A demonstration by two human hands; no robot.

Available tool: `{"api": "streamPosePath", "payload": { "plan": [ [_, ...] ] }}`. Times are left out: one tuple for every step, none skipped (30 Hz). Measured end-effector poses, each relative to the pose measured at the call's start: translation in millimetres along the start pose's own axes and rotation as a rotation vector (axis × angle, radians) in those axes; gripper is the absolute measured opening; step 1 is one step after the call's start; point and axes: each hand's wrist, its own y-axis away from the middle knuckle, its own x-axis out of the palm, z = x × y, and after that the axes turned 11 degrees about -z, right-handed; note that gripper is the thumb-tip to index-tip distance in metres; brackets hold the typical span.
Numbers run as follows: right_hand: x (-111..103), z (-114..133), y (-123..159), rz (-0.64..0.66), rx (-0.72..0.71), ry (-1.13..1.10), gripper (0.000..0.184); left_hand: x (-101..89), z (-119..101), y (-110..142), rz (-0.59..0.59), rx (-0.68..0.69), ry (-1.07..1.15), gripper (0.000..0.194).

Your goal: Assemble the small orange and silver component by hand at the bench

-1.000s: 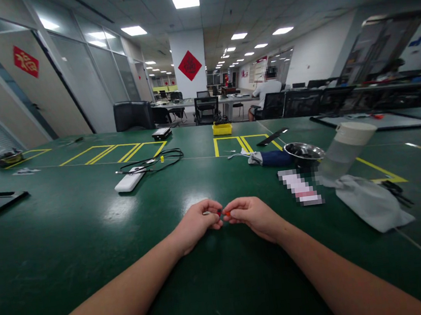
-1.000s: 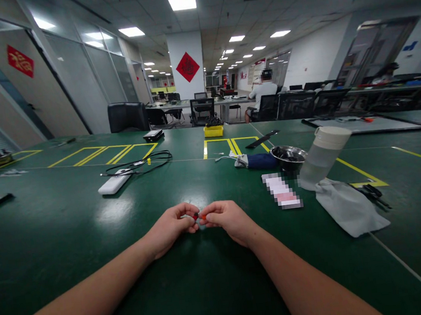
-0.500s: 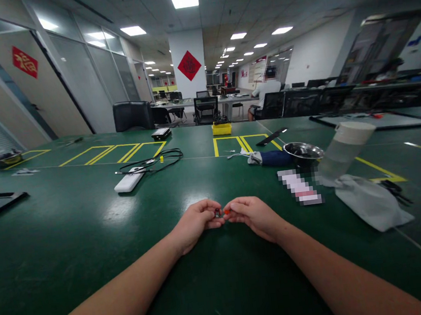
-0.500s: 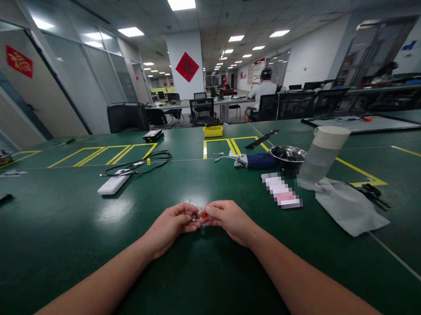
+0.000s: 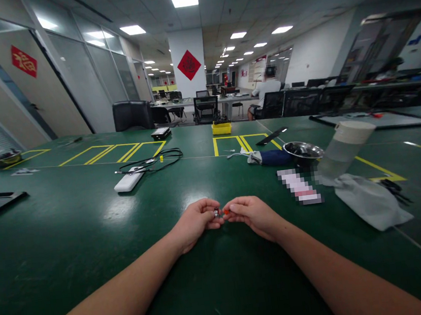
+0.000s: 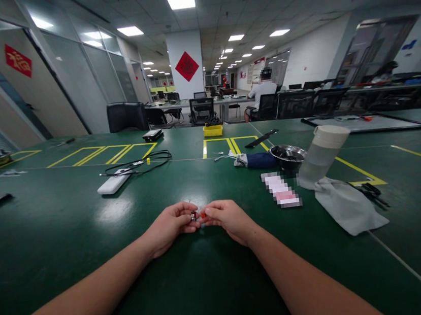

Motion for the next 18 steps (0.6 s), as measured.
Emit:
{"api": "streamPosePath", "payload": {
  "plan": [
    [0.0, 0.2, 0.0, -0.001, -0.001, 0.002, 0.028, 0.2, -0.3, 0.1, -0.004, -0.005, -0.006, 0.022],
    [0.0, 0.3, 0.1, -0.001, -0.003, 0.003, 0.028, 0.3, -0.4, 0.2, -0.009, -0.009, -0.011, 0.021],
    [0.0, 0.4, 0.1, -0.002, -0.004, 0.004, 0.028, 0.4, -0.5, 0.3, -0.013, -0.011, -0.014, 0.02],
    [0.0, 0.4, 0.0, -0.002, -0.006, 0.004, 0.029, 0.4, -0.5, 0.3, -0.016, -0.011, -0.016, 0.02],
    [-0.1, 0.3, 0.0, -0.001, -0.008, 0.005, 0.029, 0.4, -0.4, 0.3, -0.018, -0.009, -0.017, 0.02],
    [-0.2, 0.2, -0.2, 0.0, -0.009, 0.005, 0.029, 0.4, -0.3, 0.3, -0.016, -0.008, -0.017, 0.02],
    [-0.3, 0.0, -0.3, 0.001, -0.008, 0.006, 0.029, 0.3, 0.0, 0.3, -0.011, -0.009, -0.016, 0.02],
    [-0.4, -0.2, -0.4, 0.002, -0.007, 0.006, 0.029, 0.3, 0.2, 0.3, -0.005, -0.01, -0.014, 0.02],
    [-0.5, -0.4, -0.6, 0.002, -0.006, 0.007, 0.029, 0.2, 0.5, 0.2, 0.001, -0.012, -0.012, 0.02],
    [-0.5, -0.6, -0.7, 0.002, -0.006, 0.007, 0.028, 0.1, 0.8, 0.1, 0.005, -0.012, -0.011, 0.021],
    [-0.5, -0.7, -0.9, 0.002, -0.006, 0.007, 0.028, 0.0, 1.0, -0.1, 0.007, -0.011, -0.011, 0.021],
    [-0.5, -0.8, -0.9, 0.004, -0.008, 0.006, 0.028, -0.1, 1.2, -0.2, 0.007, -0.008, -0.014, 0.02],
    [-0.5, -0.7, -1.0, 0.008, -0.012, 0.006, 0.028, -0.1, 1.3, -0.4, 0.007, -0.005, -0.018, 0.02],
    [-0.4, -0.6, -0.9, 0.014, -0.017, 0.005, 0.028, -0.2, 1.3, -0.4, 0.007, -0.003, -0.023, 0.019],
    [-0.4, -0.5, -0.8, 0.018, -0.02, 0.005, 0.028, -0.3, 1.2, -0.4, 0.007, -0.001, -0.029, 0.019],
    [-0.4, -0.3, -0.7, 0.02, -0.022, 0.005, 0.028, -0.3, 0.9, -0.2, 0.008, 0.0, -0.033, 0.019],
    [-0.5, -0.2, -0.5, 0.02, -0.022, 0.006, 0.029, -0.3, 0.5, 0.1, 0.009, 0.001, -0.039, 0.019],
    [-0.5, -0.1, -0.4, 0.019, -0.021, 0.009, 0.029, -0.2, 0.0, 0.5, 0.009, 0.004, -0.045, 0.019]
  ]
}}
